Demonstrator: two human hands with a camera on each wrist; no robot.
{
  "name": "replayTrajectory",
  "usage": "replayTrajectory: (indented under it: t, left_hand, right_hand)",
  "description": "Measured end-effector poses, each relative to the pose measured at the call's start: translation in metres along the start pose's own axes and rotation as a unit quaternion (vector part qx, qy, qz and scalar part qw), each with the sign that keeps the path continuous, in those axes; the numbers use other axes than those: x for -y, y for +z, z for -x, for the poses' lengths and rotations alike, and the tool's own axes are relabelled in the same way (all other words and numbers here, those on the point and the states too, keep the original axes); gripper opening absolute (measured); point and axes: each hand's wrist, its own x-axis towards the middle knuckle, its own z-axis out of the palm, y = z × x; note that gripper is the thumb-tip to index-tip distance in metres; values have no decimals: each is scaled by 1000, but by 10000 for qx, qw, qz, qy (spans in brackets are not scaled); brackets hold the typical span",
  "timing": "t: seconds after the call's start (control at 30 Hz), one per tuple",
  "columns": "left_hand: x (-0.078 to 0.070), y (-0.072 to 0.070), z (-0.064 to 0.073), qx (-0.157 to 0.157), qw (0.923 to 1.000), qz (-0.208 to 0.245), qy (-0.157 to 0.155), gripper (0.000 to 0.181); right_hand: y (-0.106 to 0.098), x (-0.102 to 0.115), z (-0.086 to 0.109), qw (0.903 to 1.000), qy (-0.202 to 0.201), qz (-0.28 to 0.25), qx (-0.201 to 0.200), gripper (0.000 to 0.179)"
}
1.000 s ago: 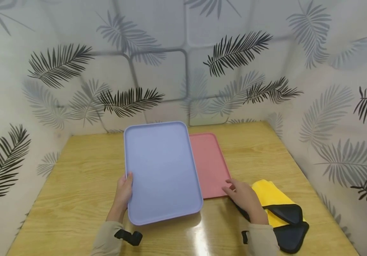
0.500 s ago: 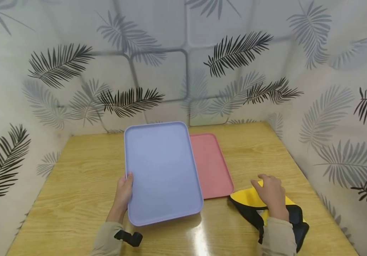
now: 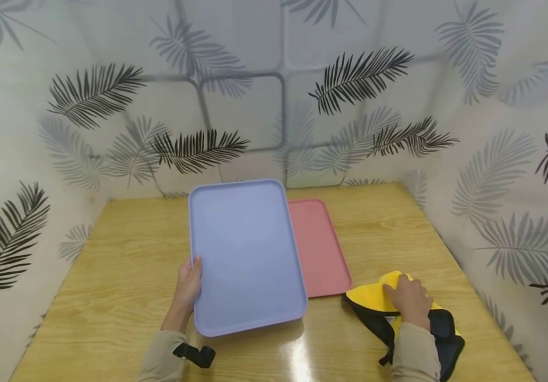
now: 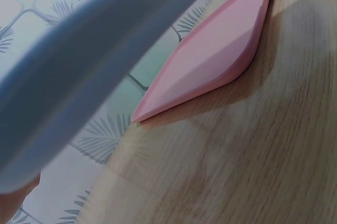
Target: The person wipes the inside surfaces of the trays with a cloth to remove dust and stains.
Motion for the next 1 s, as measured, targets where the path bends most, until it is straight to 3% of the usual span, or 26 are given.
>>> replayTrajectory:
  t: [0.23, 0.43, 0.63, 0.9, 1.0]
  left_hand:
    - [0, 2, 0, 9, 10000, -37, -24, 40]
    - [-2, 4, 2, -1, 9999, -63, -159, 40]
    - [-3, 7, 4, 44, 9997, -42, -222, 39]
    - [-2, 7, 4, 57, 9998, -100, -165, 40]
    - [-2, 7, 5, 50, 9997, -91, -243, 39]
  right_hand:
    - [4, 4, -3, 9987, 359, -339, 131, 90]
    - [18, 13, -12, 9950, 951, -224, 204, 113]
    - [30, 13, -16, 9915, 1289, -116, -145, 105]
    - [21, 8, -18, 9885, 1413, -363, -403, 93]
    - [18, 7, -19, 9885, 1462, -205, -318, 98]
